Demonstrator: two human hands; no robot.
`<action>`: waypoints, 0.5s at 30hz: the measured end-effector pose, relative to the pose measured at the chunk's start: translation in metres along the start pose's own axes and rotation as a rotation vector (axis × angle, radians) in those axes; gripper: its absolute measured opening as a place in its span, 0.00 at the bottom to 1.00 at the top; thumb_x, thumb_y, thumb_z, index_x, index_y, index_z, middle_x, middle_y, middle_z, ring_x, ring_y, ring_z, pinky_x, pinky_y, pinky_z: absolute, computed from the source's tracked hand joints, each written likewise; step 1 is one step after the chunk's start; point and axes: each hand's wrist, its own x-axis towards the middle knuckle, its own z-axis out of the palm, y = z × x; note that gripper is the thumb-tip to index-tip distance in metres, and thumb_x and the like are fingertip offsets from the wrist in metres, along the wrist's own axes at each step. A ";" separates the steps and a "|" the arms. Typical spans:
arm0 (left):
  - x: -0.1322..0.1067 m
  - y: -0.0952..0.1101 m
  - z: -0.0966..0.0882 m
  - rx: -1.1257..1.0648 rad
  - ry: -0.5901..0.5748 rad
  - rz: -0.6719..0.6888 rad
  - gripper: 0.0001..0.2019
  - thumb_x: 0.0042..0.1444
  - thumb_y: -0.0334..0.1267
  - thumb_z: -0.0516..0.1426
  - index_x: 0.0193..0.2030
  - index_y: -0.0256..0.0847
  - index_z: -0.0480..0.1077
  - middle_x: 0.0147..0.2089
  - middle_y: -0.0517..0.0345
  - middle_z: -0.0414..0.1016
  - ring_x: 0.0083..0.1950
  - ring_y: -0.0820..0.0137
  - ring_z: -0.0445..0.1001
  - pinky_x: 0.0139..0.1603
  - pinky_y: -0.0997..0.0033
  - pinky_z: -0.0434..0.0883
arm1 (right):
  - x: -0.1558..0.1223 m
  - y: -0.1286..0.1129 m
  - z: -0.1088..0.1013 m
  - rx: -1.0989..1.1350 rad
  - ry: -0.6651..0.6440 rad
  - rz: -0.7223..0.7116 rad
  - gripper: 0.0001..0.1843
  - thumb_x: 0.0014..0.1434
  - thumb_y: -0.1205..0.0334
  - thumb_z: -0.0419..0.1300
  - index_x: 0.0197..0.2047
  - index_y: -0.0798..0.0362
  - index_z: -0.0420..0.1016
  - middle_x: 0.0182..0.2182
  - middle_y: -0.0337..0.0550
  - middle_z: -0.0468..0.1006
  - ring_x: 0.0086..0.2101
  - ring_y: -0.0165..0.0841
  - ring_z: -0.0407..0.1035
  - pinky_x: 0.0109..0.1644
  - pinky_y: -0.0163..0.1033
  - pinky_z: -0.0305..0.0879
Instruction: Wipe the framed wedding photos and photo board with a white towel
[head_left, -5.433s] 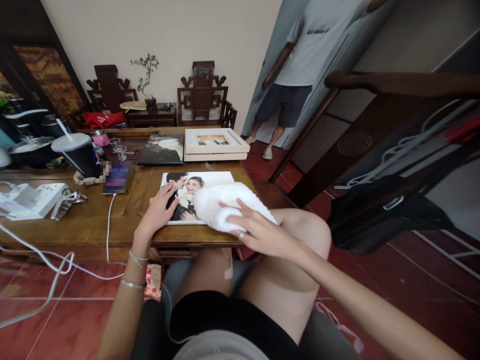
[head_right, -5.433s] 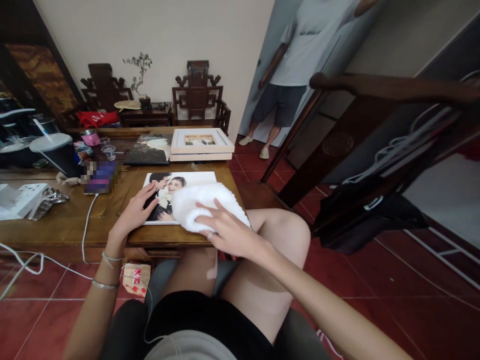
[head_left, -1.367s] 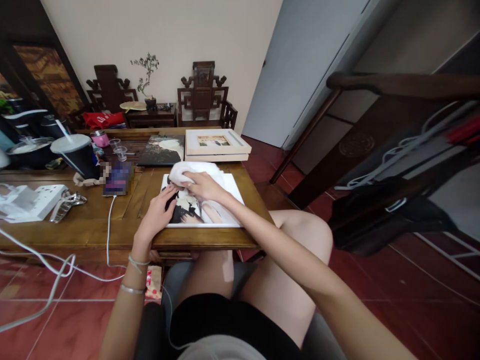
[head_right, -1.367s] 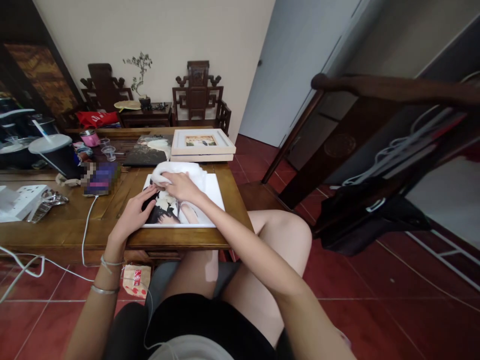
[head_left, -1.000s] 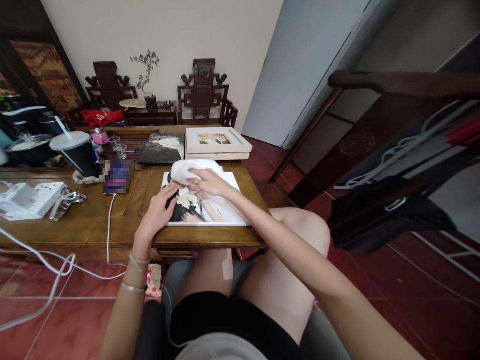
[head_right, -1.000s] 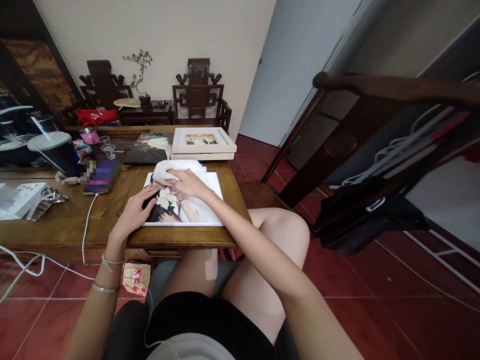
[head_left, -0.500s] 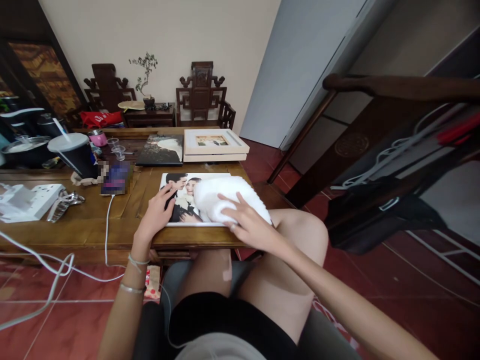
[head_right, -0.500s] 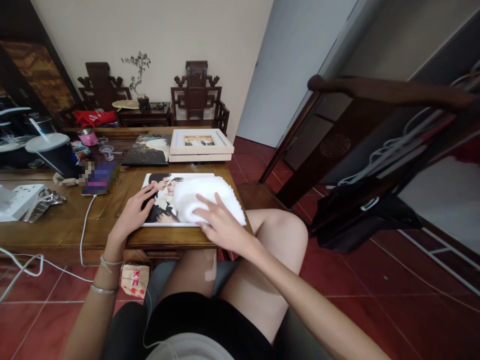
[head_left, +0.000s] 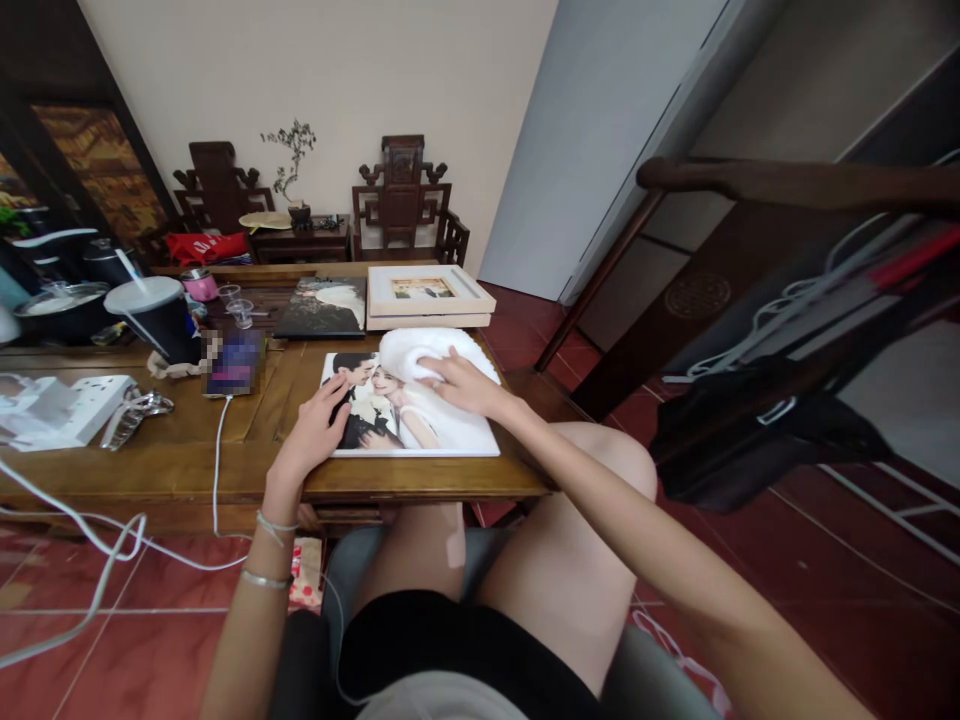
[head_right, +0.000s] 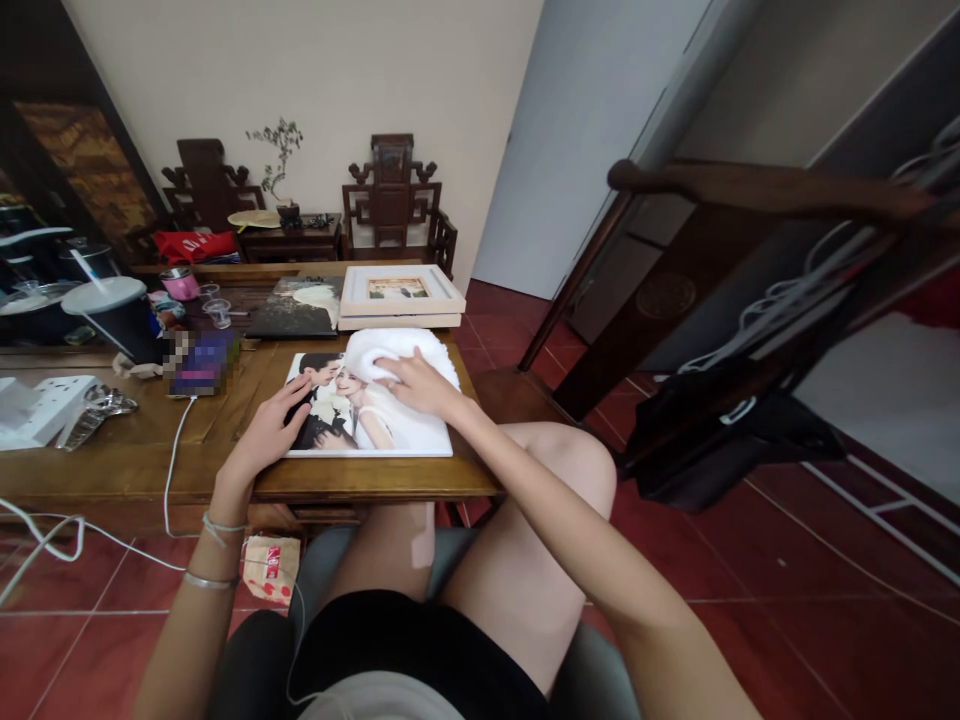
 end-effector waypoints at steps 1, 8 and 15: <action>0.000 0.000 0.000 -0.001 -0.001 0.002 0.25 0.67 0.42 0.48 0.67 0.34 0.66 0.72 0.43 0.60 0.73 0.58 0.59 0.73 0.49 0.55 | 0.007 0.004 0.000 -0.004 0.005 0.023 0.15 0.66 0.66 0.48 0.50 0.54 0.72 0.46 0.51 0.81 0.48 0.47 0.75 0.67 0.69 0.42; 0.000 0.002 0.000 0.001 0.008 -0.007 0.24 0.67 0.41 0.48 0.66 0.34 0.67 0.71 0.43 0.62 0.73 0.58 0.60 0.74 0.52 0.55 | -0.027 -0.021 0.005 -0.048 -0.056 -0.070 0.18 0.62 0.73 0.47 0.52 0.56 0.71 0.52 0.56 0.78 0.67 0.52 0.56 0.67 0.70 0.43; 0.000 0.004 0.001 0.003 -0.002 -0.022 0.24 0.67 0.40 0.48 0.67 0.37 0.65 0.73 0.46 0.60 0.74 0.57 0.58 0.73 0.46 0.56 | -0.098 -0.078 0.001 0.070 -0.163 -0.161 0.17 0.61 0.76 0.46 0.47 0.53 0.71 0.51 0.56 0.78 0.71 0.45 0.45 0.71 0.68 0.38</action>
